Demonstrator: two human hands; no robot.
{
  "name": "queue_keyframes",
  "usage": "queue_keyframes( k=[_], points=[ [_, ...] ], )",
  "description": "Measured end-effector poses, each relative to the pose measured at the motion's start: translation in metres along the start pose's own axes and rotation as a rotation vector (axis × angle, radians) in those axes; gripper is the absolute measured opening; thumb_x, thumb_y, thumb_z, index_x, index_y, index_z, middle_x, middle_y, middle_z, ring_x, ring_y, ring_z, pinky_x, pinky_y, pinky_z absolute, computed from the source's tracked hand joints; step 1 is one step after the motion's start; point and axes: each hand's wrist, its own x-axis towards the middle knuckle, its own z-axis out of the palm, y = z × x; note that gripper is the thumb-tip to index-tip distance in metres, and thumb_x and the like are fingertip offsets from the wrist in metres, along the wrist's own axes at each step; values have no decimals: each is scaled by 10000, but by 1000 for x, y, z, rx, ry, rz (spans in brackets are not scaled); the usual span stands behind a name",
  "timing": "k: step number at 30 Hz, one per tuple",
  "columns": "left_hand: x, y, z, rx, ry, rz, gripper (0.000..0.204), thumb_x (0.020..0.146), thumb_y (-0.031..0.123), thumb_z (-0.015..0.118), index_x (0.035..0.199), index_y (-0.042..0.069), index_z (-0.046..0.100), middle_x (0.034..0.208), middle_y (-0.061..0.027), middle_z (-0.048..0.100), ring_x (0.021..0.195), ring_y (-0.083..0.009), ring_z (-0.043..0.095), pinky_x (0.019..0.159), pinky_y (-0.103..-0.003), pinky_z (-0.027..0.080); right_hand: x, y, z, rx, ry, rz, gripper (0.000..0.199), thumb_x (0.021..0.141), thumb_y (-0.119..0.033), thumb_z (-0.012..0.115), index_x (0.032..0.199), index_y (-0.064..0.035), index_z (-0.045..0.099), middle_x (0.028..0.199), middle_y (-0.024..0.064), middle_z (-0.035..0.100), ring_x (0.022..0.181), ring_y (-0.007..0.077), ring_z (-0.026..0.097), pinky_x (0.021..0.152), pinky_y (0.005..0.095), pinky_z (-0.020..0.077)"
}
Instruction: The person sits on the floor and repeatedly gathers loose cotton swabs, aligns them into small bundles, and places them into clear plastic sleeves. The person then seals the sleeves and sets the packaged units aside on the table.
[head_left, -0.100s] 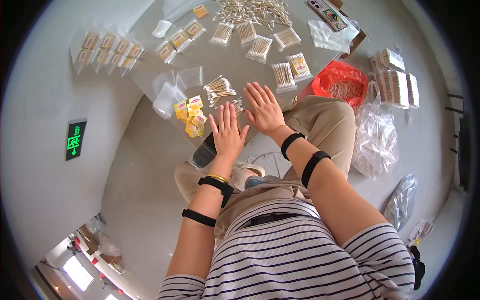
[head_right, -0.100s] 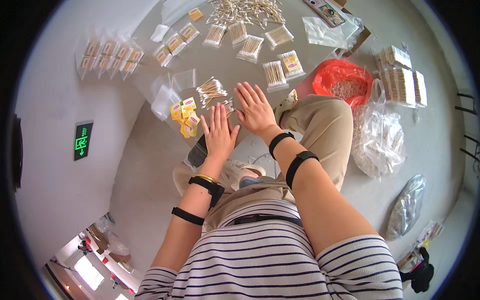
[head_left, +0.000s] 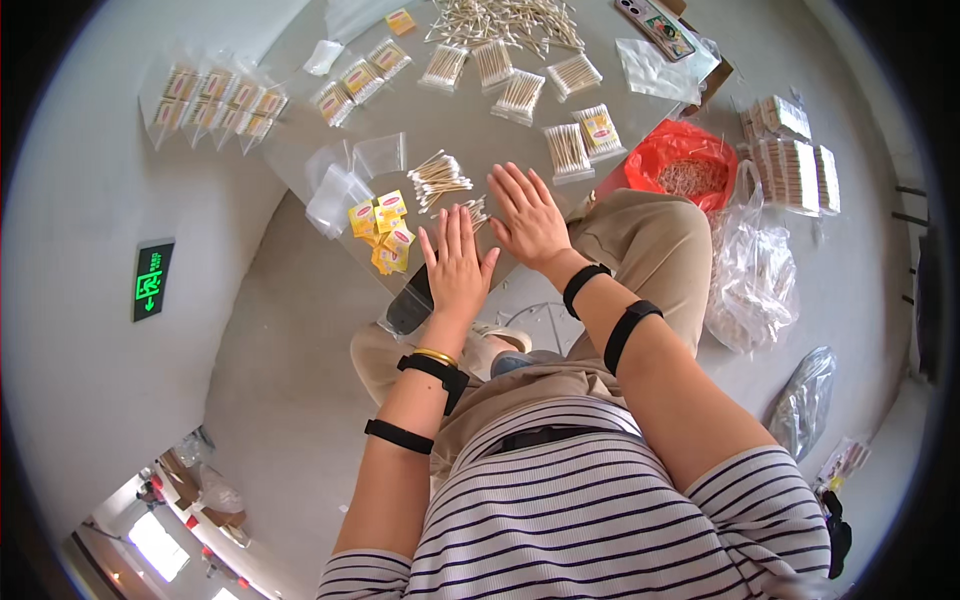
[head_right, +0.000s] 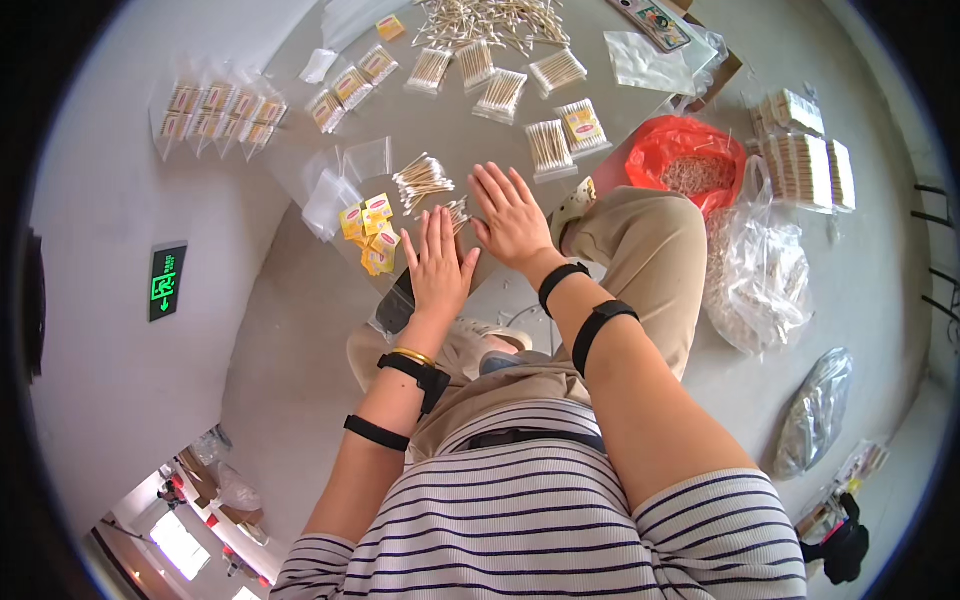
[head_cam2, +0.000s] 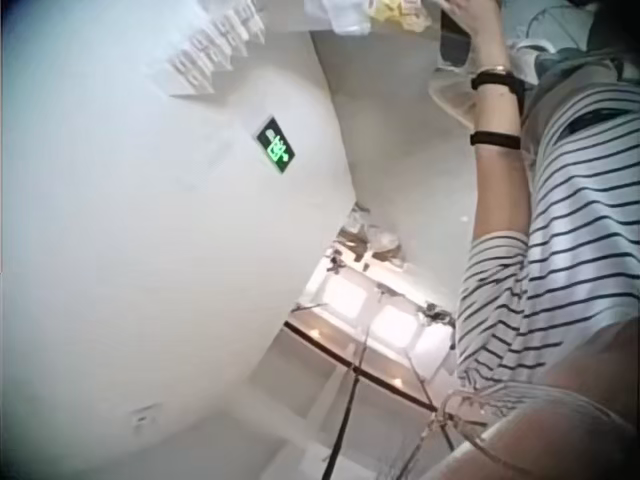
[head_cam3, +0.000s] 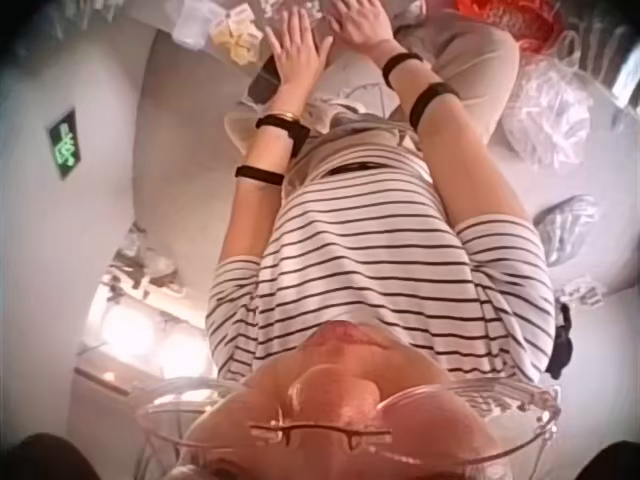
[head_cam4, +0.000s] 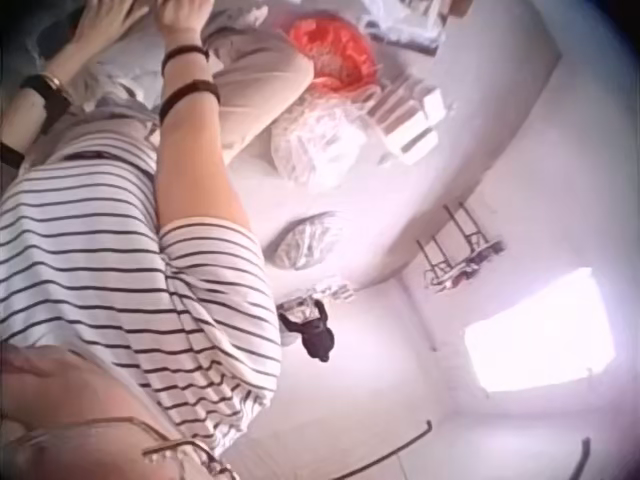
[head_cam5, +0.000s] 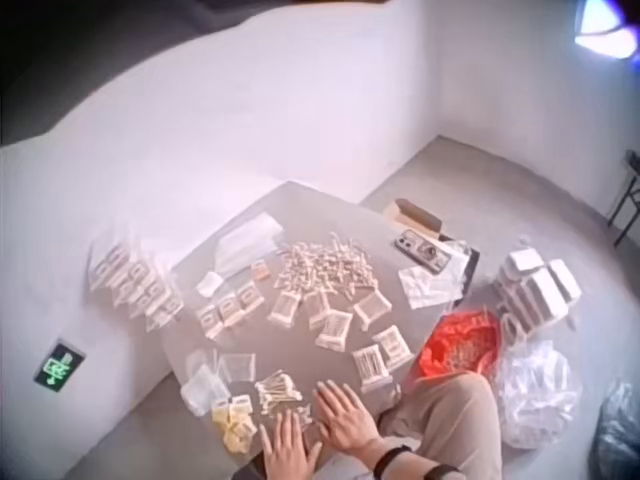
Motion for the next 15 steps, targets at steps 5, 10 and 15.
queue_keyframes(
  k=[5,10,15],
  points=[
    [11,-4,-3,-52,23,6,753,1068,495,514,1646,49,329,1653,-135,396,1565,-320,334,1302,-609,108,-2,4,1,-6,11,-3,691,1027,-402,557,1612,-64,413,1690,92,375,1599,257,271,1329,465,174],
    [4,-4,-12,-51,-72,-10,763,1065,499,511,1659,63,311,1700,-132,342,1573,-325,319,1306,-607,94,-3,2,2,-11,13,1,690,1028,-405,557,1610,-62,417,1685,93,382,1597,258,275,1329,465,177],
    [-3,-4,-6,-56,-24,29,774,1069,503,499,1683,89,271,1746,-129,270,1618,-320,229,1305,-607,63,-2,1,2,15,33,-5,681,1026,-402,558,1599,-56,433,1678,93,391,1593,259,281,1328,466,182]
  ],
)
